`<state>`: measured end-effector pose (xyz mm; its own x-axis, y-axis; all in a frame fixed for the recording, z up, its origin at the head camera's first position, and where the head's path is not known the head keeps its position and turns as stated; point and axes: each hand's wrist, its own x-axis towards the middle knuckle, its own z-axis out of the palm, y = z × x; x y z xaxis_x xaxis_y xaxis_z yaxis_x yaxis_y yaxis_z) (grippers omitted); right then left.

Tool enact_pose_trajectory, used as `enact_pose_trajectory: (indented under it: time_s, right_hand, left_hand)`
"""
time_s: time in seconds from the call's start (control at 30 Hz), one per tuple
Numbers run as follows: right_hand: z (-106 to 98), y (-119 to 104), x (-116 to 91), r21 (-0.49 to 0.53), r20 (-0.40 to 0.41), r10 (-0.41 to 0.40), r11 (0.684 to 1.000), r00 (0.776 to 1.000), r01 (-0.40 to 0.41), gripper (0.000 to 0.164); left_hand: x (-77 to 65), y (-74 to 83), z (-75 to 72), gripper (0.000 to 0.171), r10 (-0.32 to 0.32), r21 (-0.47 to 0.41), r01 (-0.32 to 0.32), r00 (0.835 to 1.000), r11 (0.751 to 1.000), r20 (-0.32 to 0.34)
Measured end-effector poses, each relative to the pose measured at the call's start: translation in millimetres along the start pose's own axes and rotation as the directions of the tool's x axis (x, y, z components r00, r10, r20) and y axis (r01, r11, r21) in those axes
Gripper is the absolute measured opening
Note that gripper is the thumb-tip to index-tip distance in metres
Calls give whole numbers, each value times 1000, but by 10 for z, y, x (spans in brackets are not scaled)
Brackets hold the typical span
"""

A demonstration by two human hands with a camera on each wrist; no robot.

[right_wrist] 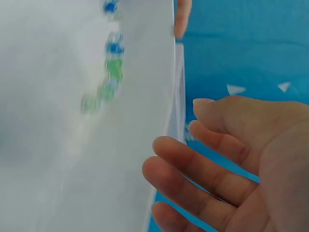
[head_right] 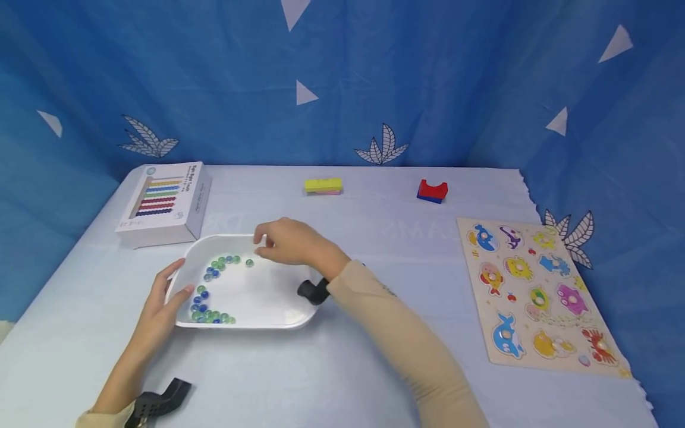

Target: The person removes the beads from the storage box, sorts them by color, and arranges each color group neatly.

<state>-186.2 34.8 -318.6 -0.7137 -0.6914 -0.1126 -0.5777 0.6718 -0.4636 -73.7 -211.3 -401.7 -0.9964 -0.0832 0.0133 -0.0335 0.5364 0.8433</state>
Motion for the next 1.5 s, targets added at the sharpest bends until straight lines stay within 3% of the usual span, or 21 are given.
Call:
enact_pose_trajectory:
  time_s: [0.2, 0.37, 0.63, 0.9, 1.03, 1.17, 1.33, 1.5]
  right_hand:
    - [375, -305, 493, -20, 82, -20, 1000, 996, 22, 29]
    - [635, -368, 754, -32, 84, -53, 998, 995, 56, 30]
    - [804, -405, 902, -106, 54, -54, 993, 997, 60, 27]
    - [807, -384, 898, -14, 45, -57, 998, 997, 57, 18]
    - [692, -347, 819, 104, 61, -62, 993, 996, 55, 18]
    - [452, -301, 591, 251, 21, -98, 964, 995, 90, 18]
    - [104, -117, 119, 345, -108, -125, 926, 986, 155, 18]
    - [-197, 242, -443, 368, -239, 4, 926, 971, 87, 16]
  left_hand:
    - [19, 5, 4, 56, -10, 10, 10, 1000, 1000, 22]
    - [22, -7, -3, 57, -17, -14, 18, 1000, 1000, 21]
    - [13, -18, -9, 58, -20, -33, 20, 1000, 999, 21]
    - [13, -8, -1, 58, -10, -48, 11, 1000, 999, 26]
    - [19, -1, 16, 58, -6, -40, 7, 1000, 999, 26]
    - [25, 14, 34, 58, -15, -31, 16, 999, 999, 30]
    - [25, 19, 29, 58, -34, -15, 34, 999, 999, 23]
    - [22, 2, 15, 58, -39, -2, 40, 999, 999, 16]
